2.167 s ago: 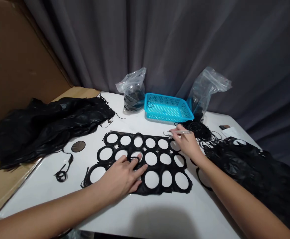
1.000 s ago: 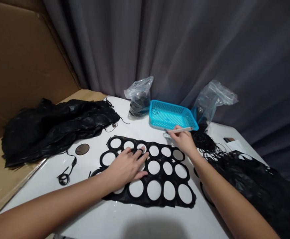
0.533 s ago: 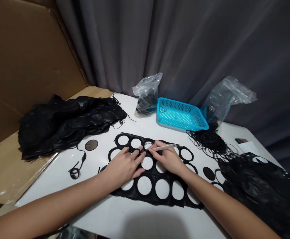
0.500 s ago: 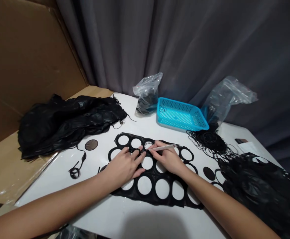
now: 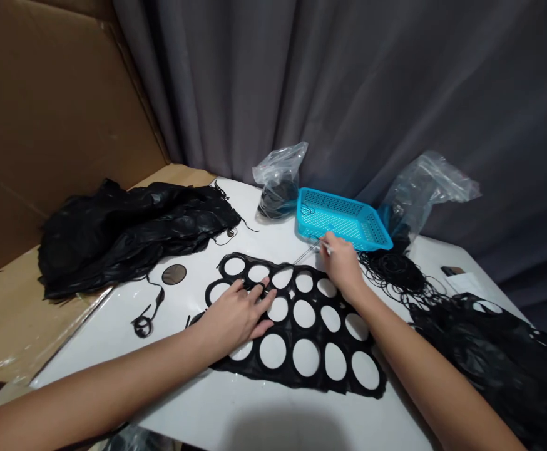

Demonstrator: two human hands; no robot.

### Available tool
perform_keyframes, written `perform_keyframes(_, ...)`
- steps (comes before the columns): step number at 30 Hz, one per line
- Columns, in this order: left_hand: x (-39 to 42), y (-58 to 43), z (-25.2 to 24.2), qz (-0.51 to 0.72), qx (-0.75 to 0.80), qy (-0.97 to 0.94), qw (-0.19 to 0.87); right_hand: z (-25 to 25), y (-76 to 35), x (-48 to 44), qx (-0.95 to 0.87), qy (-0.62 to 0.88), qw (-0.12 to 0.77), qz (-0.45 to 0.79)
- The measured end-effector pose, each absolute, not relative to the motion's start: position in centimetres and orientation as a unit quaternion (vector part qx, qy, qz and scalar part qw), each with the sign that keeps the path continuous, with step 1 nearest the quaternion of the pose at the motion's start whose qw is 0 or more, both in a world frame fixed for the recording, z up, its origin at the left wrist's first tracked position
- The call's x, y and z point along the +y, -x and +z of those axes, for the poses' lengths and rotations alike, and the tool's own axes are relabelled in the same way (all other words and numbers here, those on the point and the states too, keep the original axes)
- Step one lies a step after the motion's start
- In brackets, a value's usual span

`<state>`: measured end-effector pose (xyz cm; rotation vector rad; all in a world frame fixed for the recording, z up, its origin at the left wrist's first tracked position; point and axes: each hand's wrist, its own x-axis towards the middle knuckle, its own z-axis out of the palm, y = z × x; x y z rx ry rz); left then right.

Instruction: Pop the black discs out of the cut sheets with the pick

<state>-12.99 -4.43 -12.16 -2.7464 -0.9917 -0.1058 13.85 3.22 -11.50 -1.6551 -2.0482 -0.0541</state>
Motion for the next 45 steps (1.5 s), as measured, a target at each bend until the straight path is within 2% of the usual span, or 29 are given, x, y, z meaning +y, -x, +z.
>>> perform_keyframes(4, -4.4, 13.6, -11.4, -0.049, -0.339, 0.933, 0.107, -9.8, -13.8, 4.6, -0.714, 0.604, 0.340, 0.099)
perform_keyframes(9, -4.7, 15.4, -11.3, -0.047, -0.393, 0.908, 0.135, -10.1, -7.7, 1.6, -0.727, 0.535, 0.307, 0.301)
perform_keyframes(12, -5.1, 16.2, -12.0, -0.037, -0.395, 0.908, 0.135, -10.9, -5.1, -0.1, -0.747, 0.481, 0.292, 0.354)
perform_keyframes(25, -5.6, 16.2, -12.2, -0.014, -0.411, 0.905, 0.109, -11.3, -4.6, -0.9, -0.773, 0.448, 0.291, 0.343)
perform_keyframes(27, -5.6, 16.2, -12.3, -0.013, -0.410, 0.905, 0.110, -11.6, -4.5, -1.3, -0.807, 0.427, 0.275, 0.303)
perform_keyframes(32, -5.6, 16.1, -12.2, -0.011, -0.409, 0.905, 0.116, -12.7, -4.9, -0.7, -0.915, 0.352, 0.177, 0.092)
perform_keyframes(34, -5.5, 16.1, -12.1, -0.012, -0.411, 0.904, 0.116, -12.8, -6.1, 1.2, -0.896, 0.404, 0.180, 0.042)
perform_keyframes(36, -5.5, 16.1, -12.0, -0.014, -0.415, 0.903, 0.111, -12.6, -7.8, 3.5, -0.829, 0.510, 0.228, 0.018)
perform_keyframes(40, -5.5, 16.2, -11.9, -0.014, -0.420, 0.902, 0.099, -11.7, -9.4, 6.4, -0.730, 0.581, 0.345, 0.100)
perform_keyframes(45, -5.7, 17.1, -11.6, -0.030, -0.437, 0.892, 0.116, -11.5, -4.9, 4.3, -0.744, 0.509, 0.330, 0.280)
